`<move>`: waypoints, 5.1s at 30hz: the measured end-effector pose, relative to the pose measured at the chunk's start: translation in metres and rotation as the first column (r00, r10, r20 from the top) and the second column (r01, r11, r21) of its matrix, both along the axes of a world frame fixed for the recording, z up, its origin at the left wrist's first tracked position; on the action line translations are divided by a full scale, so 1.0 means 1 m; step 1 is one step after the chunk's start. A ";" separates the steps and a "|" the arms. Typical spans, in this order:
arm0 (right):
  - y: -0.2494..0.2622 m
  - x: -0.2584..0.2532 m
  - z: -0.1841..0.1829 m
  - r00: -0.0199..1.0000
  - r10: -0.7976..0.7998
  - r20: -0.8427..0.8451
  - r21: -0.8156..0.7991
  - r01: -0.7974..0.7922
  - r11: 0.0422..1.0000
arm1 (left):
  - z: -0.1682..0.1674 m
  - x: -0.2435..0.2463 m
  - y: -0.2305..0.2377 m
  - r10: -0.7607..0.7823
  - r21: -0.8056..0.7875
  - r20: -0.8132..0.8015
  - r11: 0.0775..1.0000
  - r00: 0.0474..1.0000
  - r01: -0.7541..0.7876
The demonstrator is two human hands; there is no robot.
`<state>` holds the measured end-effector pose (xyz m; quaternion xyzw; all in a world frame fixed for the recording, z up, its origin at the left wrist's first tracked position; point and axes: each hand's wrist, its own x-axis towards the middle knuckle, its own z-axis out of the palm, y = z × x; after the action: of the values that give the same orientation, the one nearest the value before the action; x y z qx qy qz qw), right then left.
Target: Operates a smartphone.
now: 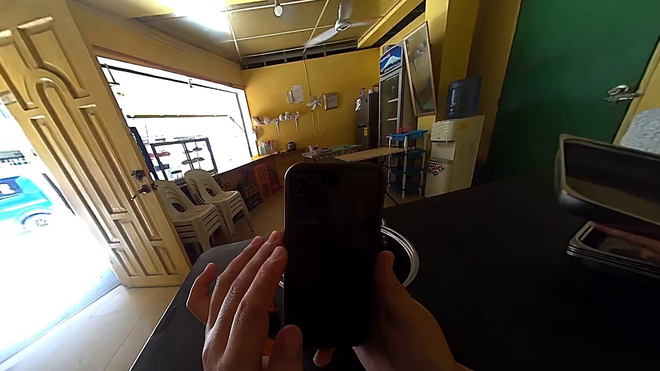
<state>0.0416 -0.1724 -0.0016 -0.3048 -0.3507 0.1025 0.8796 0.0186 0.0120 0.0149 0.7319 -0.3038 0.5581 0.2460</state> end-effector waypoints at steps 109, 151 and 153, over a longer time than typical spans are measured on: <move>-0.005 0.007 -0.009 0.899 -0.152 0.411 -0.166 0.237 0.957 | 0.000 0.003 0.000 -0.563 -0.320 -0.584 0.821 0.584 0.472; 0.001 0.009 -0.008 0.907 -0.185 0.378 -0.041 0.216 0.976 | -0.004 -0.001 -0.010 -0.524 -0.284 -0.521 0.851 0.674 0.442; 0.001 0.010 -0.008 0.906 -0.175 0.384 -0.033 0.202 0.979 | -0.004 -0.001 -0.010 -0.524 -0.282 -0.515 0.851 0.678 0.444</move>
<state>0.0512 -0.1712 -0.0098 -0.3827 -0.4792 -0.0314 0.7893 0.0173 0.0025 0.0110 0.7399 -0.3600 0.2444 0.5130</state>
